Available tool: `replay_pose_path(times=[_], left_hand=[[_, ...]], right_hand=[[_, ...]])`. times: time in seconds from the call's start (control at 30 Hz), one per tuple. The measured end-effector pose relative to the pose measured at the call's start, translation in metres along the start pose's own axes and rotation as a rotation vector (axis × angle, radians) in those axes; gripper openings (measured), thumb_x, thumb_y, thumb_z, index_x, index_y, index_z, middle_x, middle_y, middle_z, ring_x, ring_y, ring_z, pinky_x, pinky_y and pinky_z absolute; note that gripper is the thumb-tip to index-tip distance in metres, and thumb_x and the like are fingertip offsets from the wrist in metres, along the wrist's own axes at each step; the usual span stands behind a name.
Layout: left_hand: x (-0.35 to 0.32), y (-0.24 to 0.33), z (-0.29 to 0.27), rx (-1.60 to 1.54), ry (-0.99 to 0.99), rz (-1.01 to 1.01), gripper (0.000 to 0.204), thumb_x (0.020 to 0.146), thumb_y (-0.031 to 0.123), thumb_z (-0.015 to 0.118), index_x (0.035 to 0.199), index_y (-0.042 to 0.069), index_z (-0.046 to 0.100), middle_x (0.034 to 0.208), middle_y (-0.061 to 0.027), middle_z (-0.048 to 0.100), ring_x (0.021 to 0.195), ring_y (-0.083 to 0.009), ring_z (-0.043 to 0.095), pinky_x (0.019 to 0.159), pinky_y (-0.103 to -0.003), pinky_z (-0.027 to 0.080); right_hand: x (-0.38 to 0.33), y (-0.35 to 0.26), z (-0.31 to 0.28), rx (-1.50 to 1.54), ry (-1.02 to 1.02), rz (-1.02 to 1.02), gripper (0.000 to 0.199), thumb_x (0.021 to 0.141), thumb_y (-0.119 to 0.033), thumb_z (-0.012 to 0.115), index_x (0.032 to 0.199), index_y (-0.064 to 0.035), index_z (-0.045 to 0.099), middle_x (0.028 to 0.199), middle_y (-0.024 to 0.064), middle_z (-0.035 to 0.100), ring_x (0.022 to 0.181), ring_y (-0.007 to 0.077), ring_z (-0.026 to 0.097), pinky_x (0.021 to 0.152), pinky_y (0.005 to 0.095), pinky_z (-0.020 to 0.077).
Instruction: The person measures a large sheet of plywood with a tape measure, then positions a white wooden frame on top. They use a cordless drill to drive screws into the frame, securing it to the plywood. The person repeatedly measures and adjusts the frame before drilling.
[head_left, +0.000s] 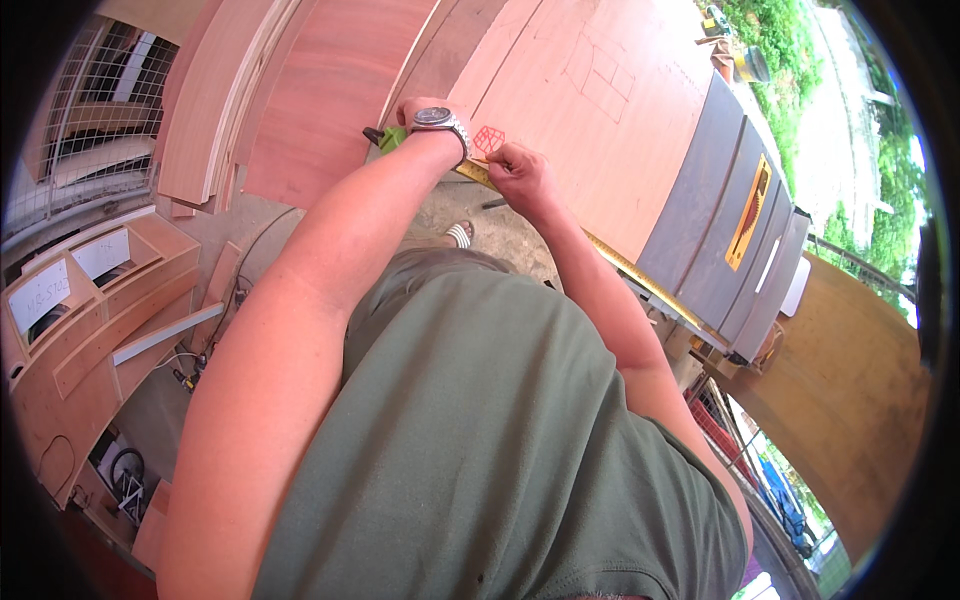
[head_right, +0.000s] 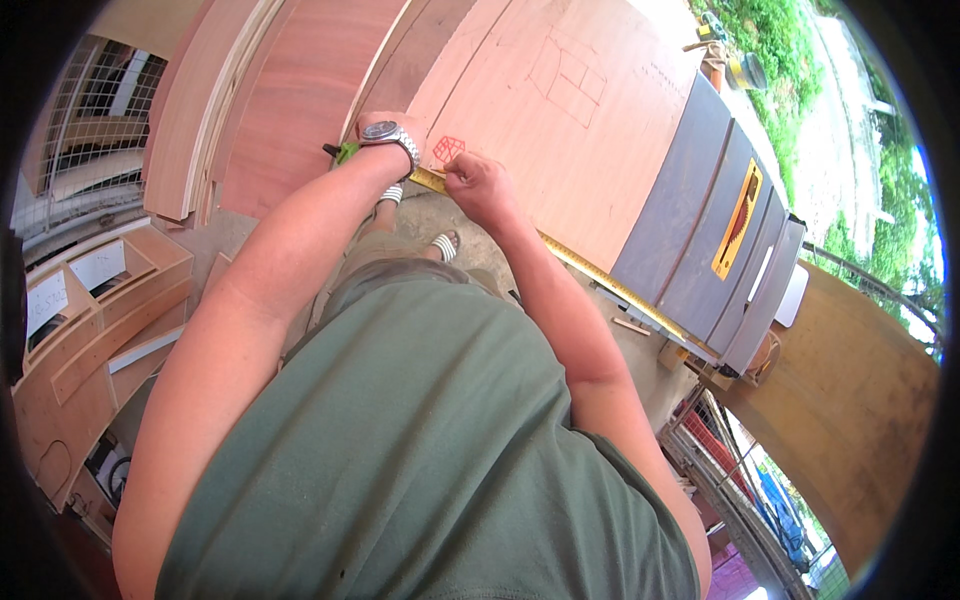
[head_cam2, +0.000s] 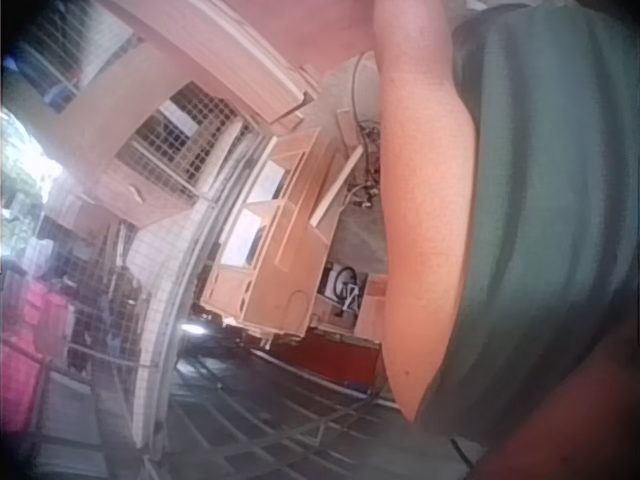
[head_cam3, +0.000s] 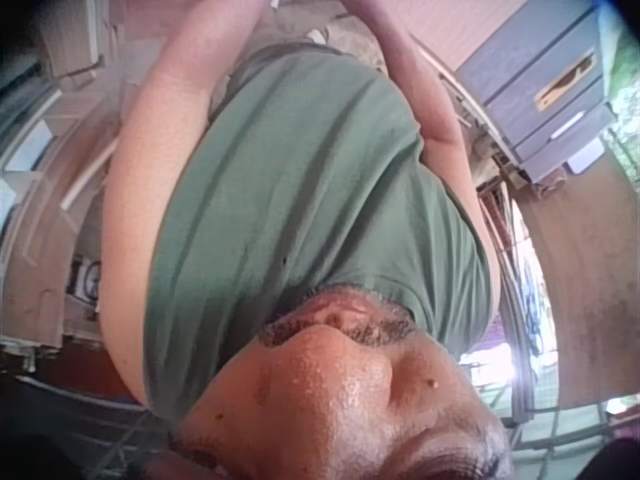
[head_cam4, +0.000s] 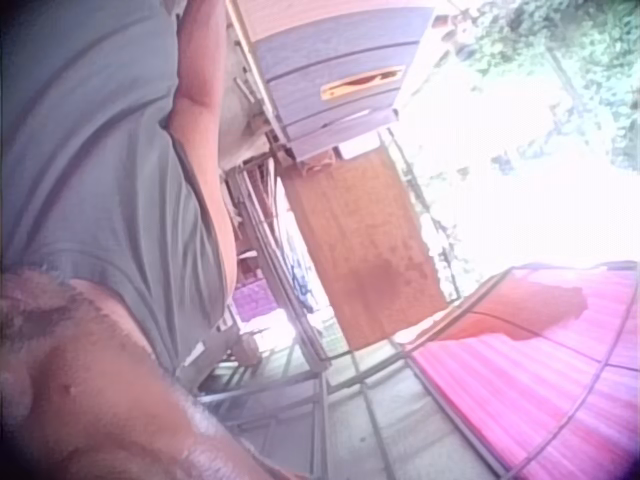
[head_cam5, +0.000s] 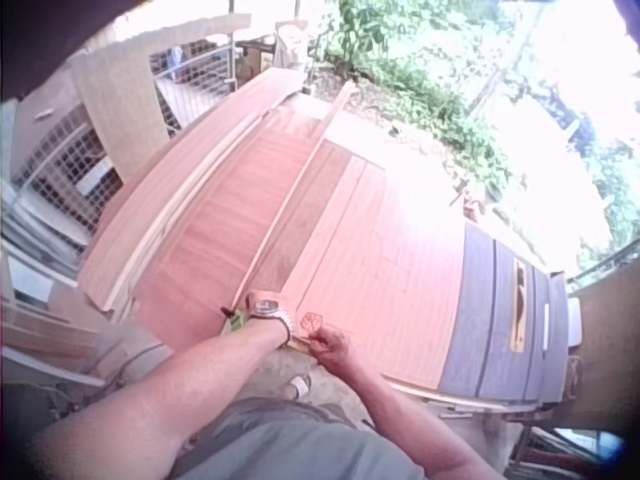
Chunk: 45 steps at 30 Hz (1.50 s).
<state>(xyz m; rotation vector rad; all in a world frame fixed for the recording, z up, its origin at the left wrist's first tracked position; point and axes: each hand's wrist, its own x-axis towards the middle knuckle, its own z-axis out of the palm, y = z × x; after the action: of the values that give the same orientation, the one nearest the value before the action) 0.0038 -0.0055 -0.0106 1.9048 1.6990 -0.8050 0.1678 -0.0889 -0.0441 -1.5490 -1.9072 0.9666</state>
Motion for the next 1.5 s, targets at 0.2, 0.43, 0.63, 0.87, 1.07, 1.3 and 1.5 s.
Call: replay_pose_path(times=[0.2, 0.43, 0.63, 0.87, 1.07, 1.3, 1.5], left_hand=[[-0.0048, -0.0008, -0.0017, 0.030, 0.020, 0.027, 0.032, 0.097, 0.021, 0.056, 0.122, 0.012, 0.073, 0.120, -0.0095, 0.074, 0.107, -0.0248, 0.073, 0.076, -0.046, 0.057], [0.0002, 0.0008, -0.0001, 0.019, -0.008, -0.002, 0.035, 0.093, 0.025, 0.062, 0.124, 0.013, 0.071, 0.121, -0.0057, 0.072, 0.104, -0.0239, 0.070, 0.069, -0.049, 0.051], [0.0022, 0.0003, 0.0014, 0.017, -0.008, 0.001, 0.035, 0.092, 0.025, 0.063, 0.124, 0.014, 0.071, 0.121, -0.0059, 0.072, 0.105, -0.0234, 0.070, 0.069, -0.049, 0.051], [-0.0028, 0.0007, -0.0019, -0.002, -0.007, 0.005, 0.033, 0.091, 0.025, 0.064, 0.122, 0.014, 0.072, 0.119, -0.0053, 0.073, 0.103, -0.0235, 0.071, 0.069, -0.048, 0.051], [-0.0030, 0.0003, -0.0018, 0.007, -0.004, 0.007, 0.034, 0.092, 0.025, 0.062, 0.123, 0.013, 0.072, 0.120, -0.0068, 0.073, 0.104, -0.0249, 0.071, 0.070, -0.049, 0.051], [-0.0024, 0.0001, -0.0021, 0.002, -0.014, 0.012, 0.035, 0.094, 0.025, 0.060, 0.124, 0.011, 0.071, 0.121, -0.0077, 0.073, 0.106, -0.0261, 0.070, 0.073, -0.051, 0.051], [-0.0038, -0.0006, -0.0021, 0.022, 0.014, 0.029, 0.034, 0.097, 0.025, 0.054, 0.122, 0.013, 0.073, 0.119, -0.0082, 0.075, 0.106, -0.0243, 0.073, 0.071, -0.046, 0.056]], right_hand=[[0.0005, -0.0012, 0.0001, -0.002, 0.004, -0.076, 0.010, 0.083, -0.007, 0.065, 0.089, 0.0001, 0.070, 0.081, 0.0153, 0.069, 0.074, 0.0261, 0.069, 0.068, 0.0359, 0.0536], [0.0019, -0.0018, 0.0030, -0.060, -0.023, -0.044, 0.009, 0.084, -0.009, 0.064, 0.087, -0.0006, 0.068, 0.082, 0.0158, 0.069, 0.076, 0.0301, 0.069, 0.069, 0.0385, 0.0540], [0.0022, -0.0002, 0.0036, -0.080, -0.032, -0.042, 0.009, 0.083, -0.009, 0.064, 0.086, -0.0014, 0.067, 0.082, 0.0156, 0.069, 0.076, 0.0305, 0.069, 0.070, 0.0390, 0.0541], [0.0017, -0.0026, 0.0046, -0.091, -0.008, -0.033, 0.009, 0.083, -0.010, 0.063, 0.085, -0.0022, 0.066, 0.082, 0.0153, 0.069, 0.077, 0.0310, 0.069, 0.070, 0.0396, 0.0543], [0.0022, -0.0025, 0.0041, -0.124, -0.026, -0.024, 0.010, 0.083, -0.012, 0.063, 0.085, -0.0023, 0.066, 0.082, 0.0154, 0.070, 0.076, 0.0317, 0.070, 0.069, 0.0401, 0.0544], [0.0012, -0.0023, 0.0055, -0.119, -0.004, -0.022, 0.010, 0.083, -0.012, 0.064, 0.084, -0.0019, 0.066, 0.083, 0.0156, 0.070, 0.076, 0.0313, 0.070, 0.069, 0.0399, 0.0544], [0.0015, -0.0030, 0.0049, -0.112, -0.020, -0.010, 0.011, 0.083, -0.012, 0.064, 0.086, -0.0022, 0.067, 0.083, 0.0153, 0.070, 0.076, 0.0310, 0.070, 0.069, 0.0400, 0.0541]])
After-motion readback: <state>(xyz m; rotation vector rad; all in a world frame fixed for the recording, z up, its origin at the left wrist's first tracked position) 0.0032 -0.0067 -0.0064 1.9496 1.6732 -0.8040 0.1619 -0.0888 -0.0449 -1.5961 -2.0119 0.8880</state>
